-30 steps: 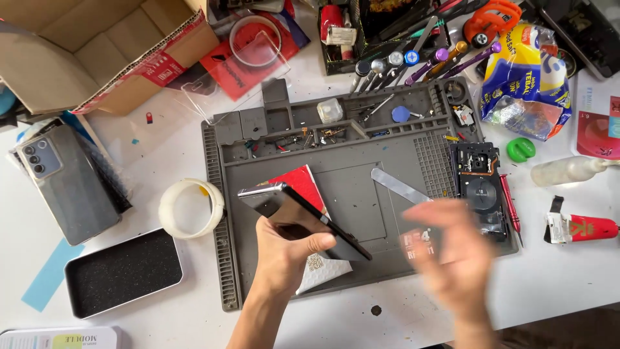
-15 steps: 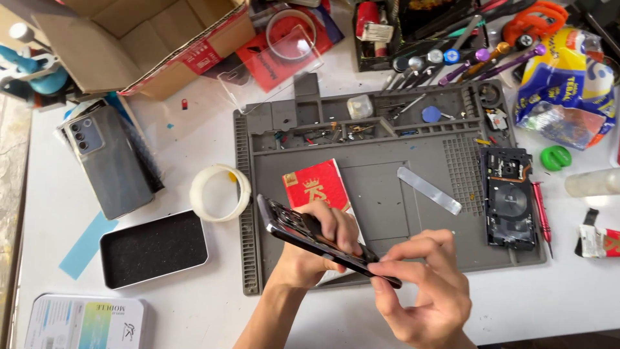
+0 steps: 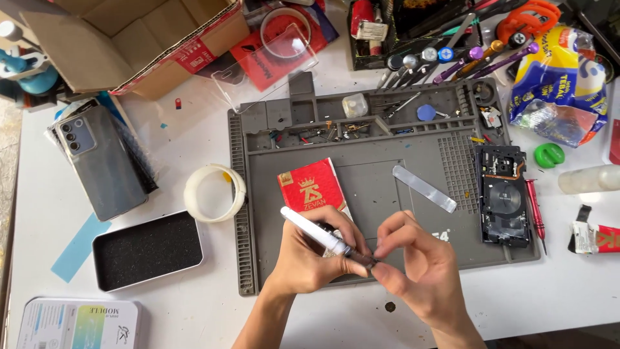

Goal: Applying adhesive to a replacement screen and assembling it onto a mobile phone frame.

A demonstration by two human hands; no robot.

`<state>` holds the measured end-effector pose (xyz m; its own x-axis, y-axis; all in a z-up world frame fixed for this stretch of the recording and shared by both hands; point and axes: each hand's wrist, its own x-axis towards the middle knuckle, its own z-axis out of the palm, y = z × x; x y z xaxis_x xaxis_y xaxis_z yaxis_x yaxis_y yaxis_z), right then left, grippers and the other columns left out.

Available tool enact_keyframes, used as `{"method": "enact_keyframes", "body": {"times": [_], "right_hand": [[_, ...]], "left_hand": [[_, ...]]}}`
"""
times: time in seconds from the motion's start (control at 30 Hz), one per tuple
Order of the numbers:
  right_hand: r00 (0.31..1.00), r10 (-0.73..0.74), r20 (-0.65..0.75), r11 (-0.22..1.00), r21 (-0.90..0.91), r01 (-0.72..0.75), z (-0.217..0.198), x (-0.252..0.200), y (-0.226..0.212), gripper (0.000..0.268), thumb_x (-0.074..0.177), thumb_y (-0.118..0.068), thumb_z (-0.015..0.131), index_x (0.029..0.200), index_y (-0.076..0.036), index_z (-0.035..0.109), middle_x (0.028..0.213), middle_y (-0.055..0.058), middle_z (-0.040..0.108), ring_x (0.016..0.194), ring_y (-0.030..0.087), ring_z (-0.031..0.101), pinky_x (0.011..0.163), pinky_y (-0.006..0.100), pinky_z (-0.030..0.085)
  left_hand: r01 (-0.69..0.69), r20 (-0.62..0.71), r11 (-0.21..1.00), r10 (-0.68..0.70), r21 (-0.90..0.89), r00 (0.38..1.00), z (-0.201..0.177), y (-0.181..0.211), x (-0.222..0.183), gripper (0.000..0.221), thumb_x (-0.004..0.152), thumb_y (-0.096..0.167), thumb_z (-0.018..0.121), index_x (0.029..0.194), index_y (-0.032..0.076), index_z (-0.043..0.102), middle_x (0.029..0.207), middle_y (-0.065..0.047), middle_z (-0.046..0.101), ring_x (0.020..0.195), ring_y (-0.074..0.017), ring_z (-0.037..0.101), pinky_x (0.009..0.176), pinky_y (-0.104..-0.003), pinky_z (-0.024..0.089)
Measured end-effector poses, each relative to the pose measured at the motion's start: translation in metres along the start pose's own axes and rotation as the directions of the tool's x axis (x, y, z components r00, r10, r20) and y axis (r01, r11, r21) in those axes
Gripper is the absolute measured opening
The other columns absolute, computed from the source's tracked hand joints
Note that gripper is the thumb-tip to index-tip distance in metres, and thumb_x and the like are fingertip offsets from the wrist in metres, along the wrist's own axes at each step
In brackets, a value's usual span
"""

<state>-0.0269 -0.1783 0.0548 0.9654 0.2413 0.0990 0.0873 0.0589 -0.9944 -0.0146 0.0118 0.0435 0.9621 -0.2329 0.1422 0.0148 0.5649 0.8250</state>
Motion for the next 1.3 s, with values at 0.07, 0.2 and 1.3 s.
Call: {"method": "enact_keyframes", "body": {"times": [0.07, 0.2, 1.3], "right_hand": [[0.998, -0.034, -0.056, 0.999, -0.014, 0.033, 0.003, 0.005, -0.001, 0.009, 0.084, -0.013, 0.074, 0.089, -0.010, 0.067, 0.089, 0.008, 0.058, 0.089, 0.019, 0.053, 0.087, 0.032, 0.039], [0.991, -0.064, -0.114, 0.998, 0.000, 0.064, 0.001, 0.018, -0.013, 0.007, 0.093, -0.004, 0.063, 0.099, -0.001, 0.065, 0.091, 0.009, 0.062, 0.091, 0.021, 0.059, 0.087, 0.031, 0.047], [0.866, -0.425, -0.262, 0.856, -0.428, 0.291, -0.006, 0.032, -0.003, 0.013, 0.095, -0.008, 0.060, 0.106, -0.002, 0.063, 0.094, 0.010, 0.063, 0.089, 0.023, 0.053, 0.089, 0.033, 0.043]], "left_hand": [[-0.043, -0.049, 0.995, 0.048, 0.095, 0.998, 0.004, -0.003, 0.004, 0.030, 0.074, 0.007, 0.089, 0.089, 0.003, 0.063, 0.078, -0.013, 0.071, 0.073, -0.0208, 0.070, 0.074, -0.032, 0.060], [-0.044, -0.165, 0.941, 0.104, 0.335, 0.981, 0.007, -0.009, 0.009, 0.024, 0.078, 0.021, 0.088, 0.087, 0.006, 0.072, 0.092, -0.005, 0.077, 0.089, -0.0151, 0.072, 0.082, -0.026, 0.057], [-0.055, 0.002, 0.729, 0.073, 0.683, 0.997, 0.030, 0.007, -0.001, 0.023, 0.102, 0.019, 0.059, 0.117, 0.002, 0.062, 0.082, -0.002, 0.061, 0.066, -0.0191, 0.049, 0.062, -0.030, 0.044]]}}
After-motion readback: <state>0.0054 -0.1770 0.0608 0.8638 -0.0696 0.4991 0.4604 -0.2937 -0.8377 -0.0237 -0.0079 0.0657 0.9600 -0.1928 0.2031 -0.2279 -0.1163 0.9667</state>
